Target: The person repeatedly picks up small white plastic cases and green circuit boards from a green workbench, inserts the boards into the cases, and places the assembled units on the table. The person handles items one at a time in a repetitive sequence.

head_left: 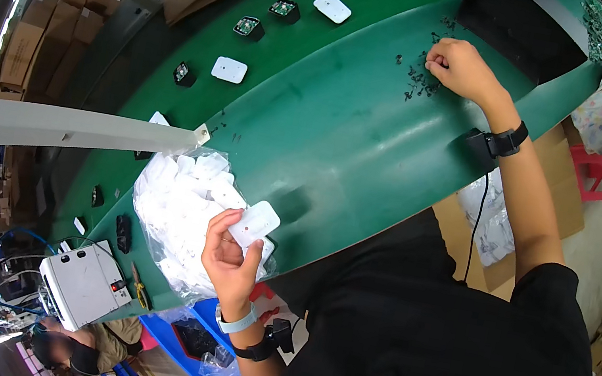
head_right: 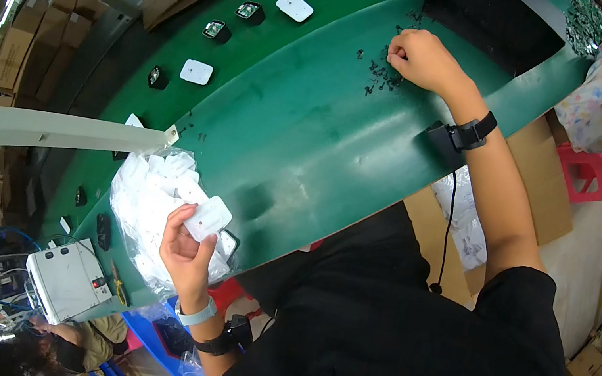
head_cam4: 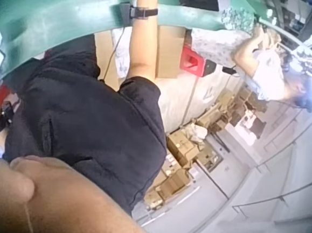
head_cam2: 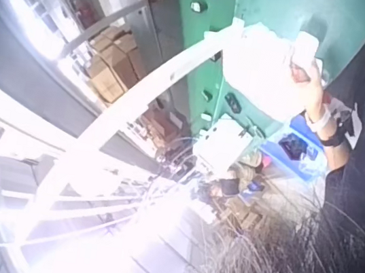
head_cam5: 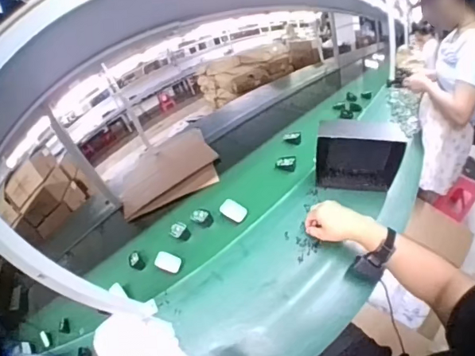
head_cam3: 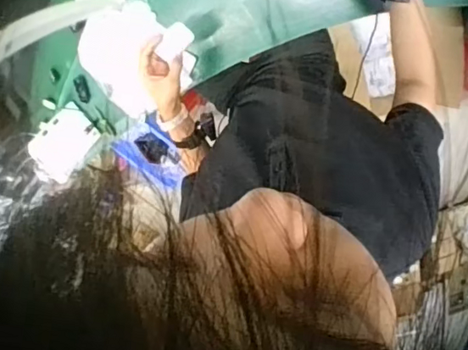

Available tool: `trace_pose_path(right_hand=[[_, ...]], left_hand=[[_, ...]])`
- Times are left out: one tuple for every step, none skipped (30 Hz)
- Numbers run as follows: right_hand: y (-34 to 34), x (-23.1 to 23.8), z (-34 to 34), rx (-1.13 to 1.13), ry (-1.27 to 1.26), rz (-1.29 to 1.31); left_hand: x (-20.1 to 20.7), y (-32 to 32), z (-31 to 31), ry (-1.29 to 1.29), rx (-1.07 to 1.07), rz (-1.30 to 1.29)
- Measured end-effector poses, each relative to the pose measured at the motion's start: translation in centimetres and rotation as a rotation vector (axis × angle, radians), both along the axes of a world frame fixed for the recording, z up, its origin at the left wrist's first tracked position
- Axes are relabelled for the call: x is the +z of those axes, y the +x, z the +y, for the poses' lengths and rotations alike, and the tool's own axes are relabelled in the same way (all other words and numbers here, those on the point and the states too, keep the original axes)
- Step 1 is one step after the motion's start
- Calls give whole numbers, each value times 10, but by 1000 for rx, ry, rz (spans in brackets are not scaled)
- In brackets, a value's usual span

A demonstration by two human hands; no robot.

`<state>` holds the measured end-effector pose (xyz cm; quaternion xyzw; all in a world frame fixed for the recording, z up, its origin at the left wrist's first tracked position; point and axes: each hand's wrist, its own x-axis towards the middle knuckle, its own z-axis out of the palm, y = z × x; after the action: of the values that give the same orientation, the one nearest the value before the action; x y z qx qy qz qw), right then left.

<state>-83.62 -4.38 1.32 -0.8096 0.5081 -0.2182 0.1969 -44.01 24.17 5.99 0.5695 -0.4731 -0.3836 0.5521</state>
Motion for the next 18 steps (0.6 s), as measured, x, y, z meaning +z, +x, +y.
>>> trace_pose_path(right_hand=[[-1, -2, -1, -25, 4, 16], [3, -3, -4, -39, 3, 27], [6, -5, -6, -35, -4, 32], [7, -8, -8, -30, -11, 38], [7, -9, -10, -25, -20, 48], [5, -9, -12, -17, -43, 55], [11, -6, -11, -1, -61, 53], [15, -3, -10, 16, -78, 50], [11, 5, -3, 7, -96, -57], [12, 9, 2, 25, -13, -215], [30, 32, 16, 26, 146, -298], [44, 48, 33, 157, 146, -411], [60, 60, 55, 292, 132, -553], [75, 77, 77, 418, 124, -533], [93, 91, 96, 571, 62, -484], [109, 101, 118, 619, 125, -493], [122, 99, 131, 677, 107, -567], [134, 101, 140, 741, 70, -582]], left_hand=[[2, -2, 2, 45, 0, 92], [6, -3, 3, 40, -7, 114], [10, -5, 1, 35, -14, 136], [13, -7, 0, 30, -22, 159], [13, -8, 0, 24, -22, 167], [12, -9, -1, 16, -40, 196], [12, -8, 1, 12, -48, 216], [11, -9, 2, 9, -56, 235], [6, -14, -1, 44, -56, 312], [12, -20, -3, 85, -46, 346], [19, -23, -2, 103, -63, 357], [21, -27, -3, 120, -98, 387], [18, -31, -7, 108, -122, 351], [17, -35, -12, 97, -152, 314], [21, -38, -13, 81, -181, 273], [22, -40, -15, 55, -216, 232], [24, -42, -18, 27, -254, 189], [27, -44, -18, -2, -280, 144]])
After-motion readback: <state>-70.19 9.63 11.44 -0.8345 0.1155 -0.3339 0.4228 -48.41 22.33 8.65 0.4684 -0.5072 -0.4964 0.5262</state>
